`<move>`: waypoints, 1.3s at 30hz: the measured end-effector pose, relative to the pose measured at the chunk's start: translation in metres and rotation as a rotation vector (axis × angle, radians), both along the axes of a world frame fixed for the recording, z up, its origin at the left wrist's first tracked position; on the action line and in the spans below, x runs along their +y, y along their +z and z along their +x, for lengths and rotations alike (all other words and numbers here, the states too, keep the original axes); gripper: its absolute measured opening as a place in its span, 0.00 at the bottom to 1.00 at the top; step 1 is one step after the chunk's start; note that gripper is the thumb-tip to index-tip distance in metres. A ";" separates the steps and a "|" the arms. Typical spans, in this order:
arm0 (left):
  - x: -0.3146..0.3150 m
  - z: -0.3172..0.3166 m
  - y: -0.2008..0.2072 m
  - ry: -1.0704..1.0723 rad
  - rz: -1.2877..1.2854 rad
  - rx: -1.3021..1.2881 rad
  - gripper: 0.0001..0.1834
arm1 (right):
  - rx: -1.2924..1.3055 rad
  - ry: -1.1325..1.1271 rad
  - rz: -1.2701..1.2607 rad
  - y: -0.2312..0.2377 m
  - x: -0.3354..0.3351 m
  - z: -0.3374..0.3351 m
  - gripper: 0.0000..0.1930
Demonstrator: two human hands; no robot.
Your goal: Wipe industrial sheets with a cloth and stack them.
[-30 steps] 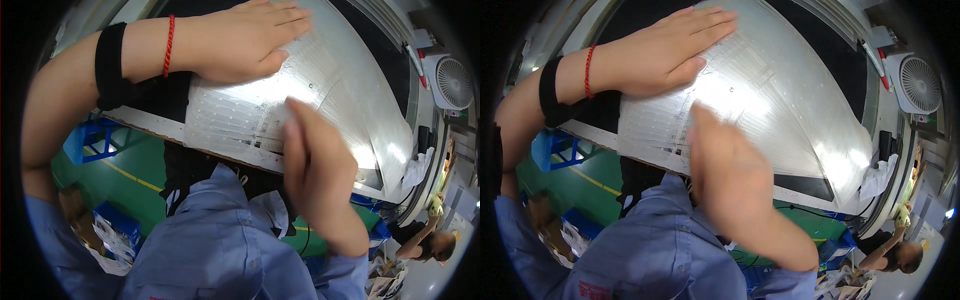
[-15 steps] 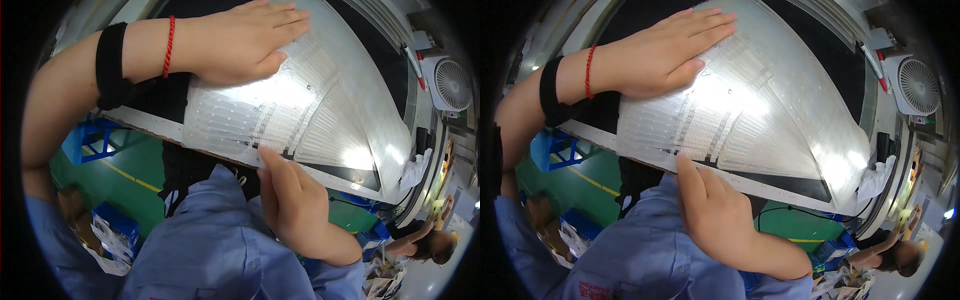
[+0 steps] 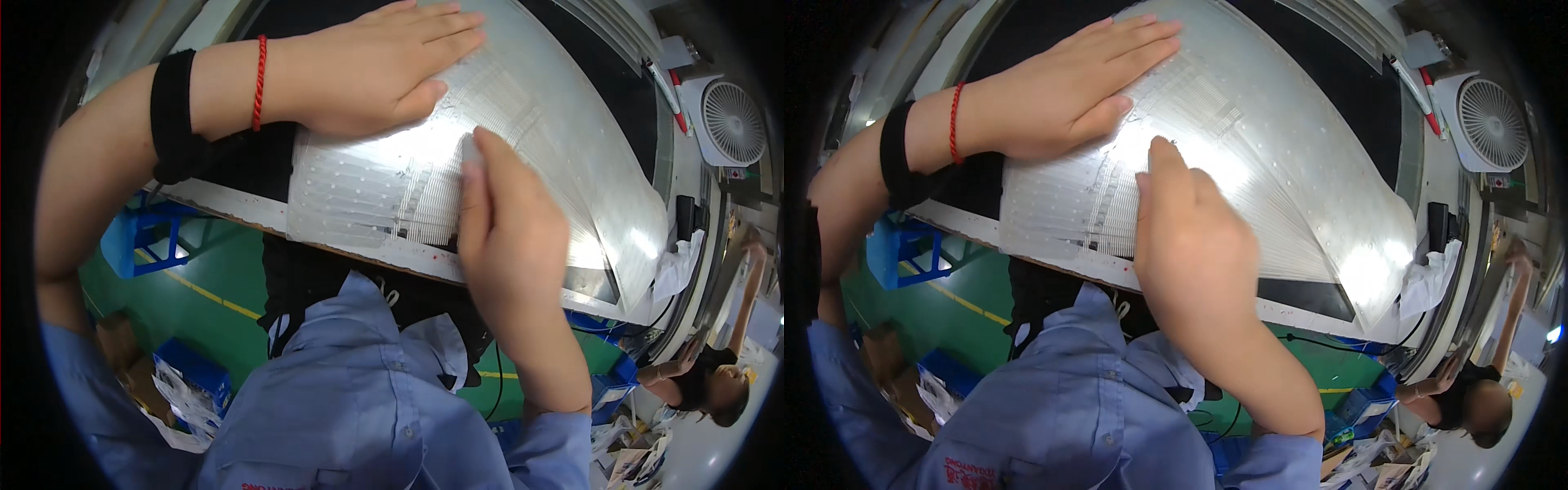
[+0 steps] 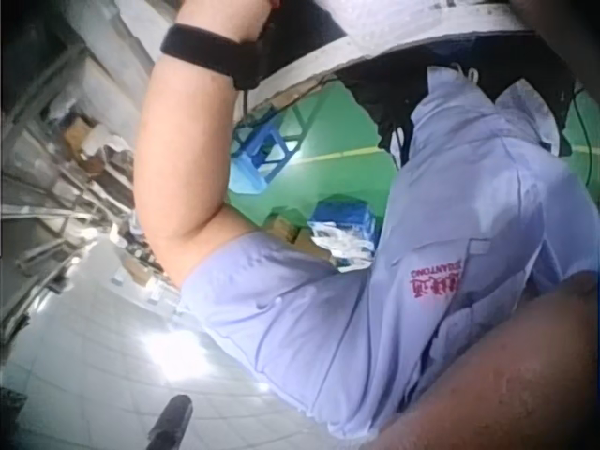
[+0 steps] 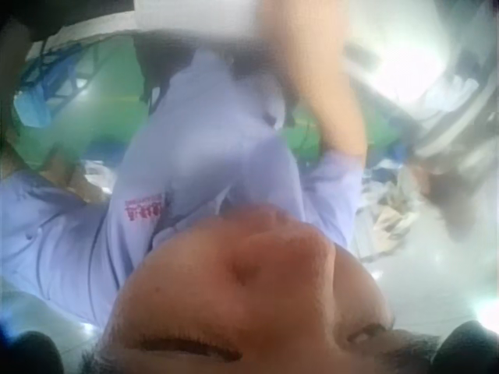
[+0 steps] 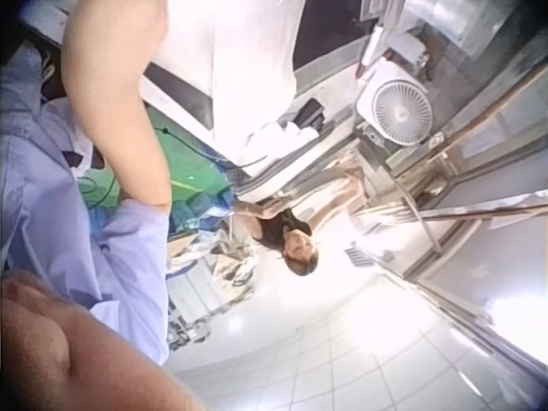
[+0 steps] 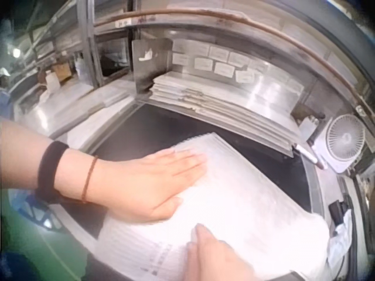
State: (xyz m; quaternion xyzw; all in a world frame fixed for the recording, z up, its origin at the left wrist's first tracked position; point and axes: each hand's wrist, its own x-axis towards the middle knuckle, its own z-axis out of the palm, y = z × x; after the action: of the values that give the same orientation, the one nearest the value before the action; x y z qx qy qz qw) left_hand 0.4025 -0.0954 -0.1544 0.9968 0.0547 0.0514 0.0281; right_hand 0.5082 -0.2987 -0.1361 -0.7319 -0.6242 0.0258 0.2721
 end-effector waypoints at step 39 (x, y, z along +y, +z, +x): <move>0.009 0.001 0.004 -0.098 -0.096 -0.034 0.34 | -0.021 0.044 -0.046 -0.006 -0.025 -0.011 0.16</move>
State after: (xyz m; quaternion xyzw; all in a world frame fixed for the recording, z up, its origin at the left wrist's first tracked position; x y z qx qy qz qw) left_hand 0.4036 -0.0866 -0.1507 0.9947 0.0077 0.0640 0.0795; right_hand 0.4969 -0.3236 -0.1425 -0.7244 -0.6420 0.0386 0.2480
